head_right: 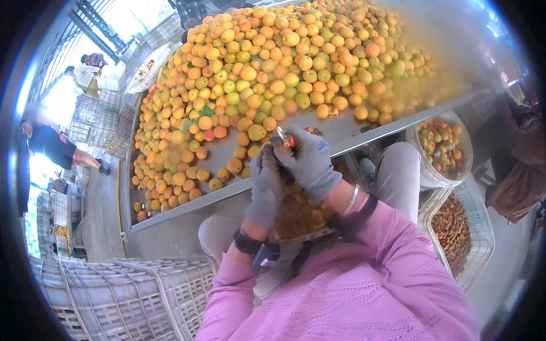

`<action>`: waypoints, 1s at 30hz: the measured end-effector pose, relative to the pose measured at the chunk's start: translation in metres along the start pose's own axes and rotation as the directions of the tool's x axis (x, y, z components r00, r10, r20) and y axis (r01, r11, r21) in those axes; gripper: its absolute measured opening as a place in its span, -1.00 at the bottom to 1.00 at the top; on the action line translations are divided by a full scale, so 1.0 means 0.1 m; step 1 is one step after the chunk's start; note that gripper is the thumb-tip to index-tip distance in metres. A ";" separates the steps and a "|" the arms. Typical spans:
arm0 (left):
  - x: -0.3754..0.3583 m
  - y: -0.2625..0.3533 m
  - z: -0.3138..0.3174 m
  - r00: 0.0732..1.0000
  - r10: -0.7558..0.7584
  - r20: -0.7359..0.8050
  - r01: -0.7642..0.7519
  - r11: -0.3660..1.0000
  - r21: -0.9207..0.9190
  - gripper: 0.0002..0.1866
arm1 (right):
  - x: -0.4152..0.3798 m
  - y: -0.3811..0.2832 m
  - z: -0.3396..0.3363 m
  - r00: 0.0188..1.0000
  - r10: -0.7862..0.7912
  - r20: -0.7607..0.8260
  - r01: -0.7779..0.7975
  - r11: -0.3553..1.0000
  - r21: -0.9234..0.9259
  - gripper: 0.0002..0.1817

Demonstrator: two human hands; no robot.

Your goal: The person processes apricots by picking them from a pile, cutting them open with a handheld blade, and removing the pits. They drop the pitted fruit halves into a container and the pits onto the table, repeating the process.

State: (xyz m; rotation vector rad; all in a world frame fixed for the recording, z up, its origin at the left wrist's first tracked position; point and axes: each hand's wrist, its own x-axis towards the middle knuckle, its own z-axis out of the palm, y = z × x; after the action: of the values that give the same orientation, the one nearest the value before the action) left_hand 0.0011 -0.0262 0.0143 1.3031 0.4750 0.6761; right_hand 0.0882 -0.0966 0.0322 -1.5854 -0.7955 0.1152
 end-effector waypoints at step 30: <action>0.16 -0.05 -0.13 0.940 -0.243 0.238 0.325 0.847 -0.420 -0.83 | 0.56 -0.37 -0.08 0.953 0.299 0.056 -0.243 0.636 0.732 -0.78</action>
State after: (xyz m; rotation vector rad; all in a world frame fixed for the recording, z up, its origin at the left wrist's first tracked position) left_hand 0.0048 -0.0064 0.0073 0.8134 0.3293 0.3827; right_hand 0.1189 -0.0743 0.0880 -0.9009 -0.3536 0.5355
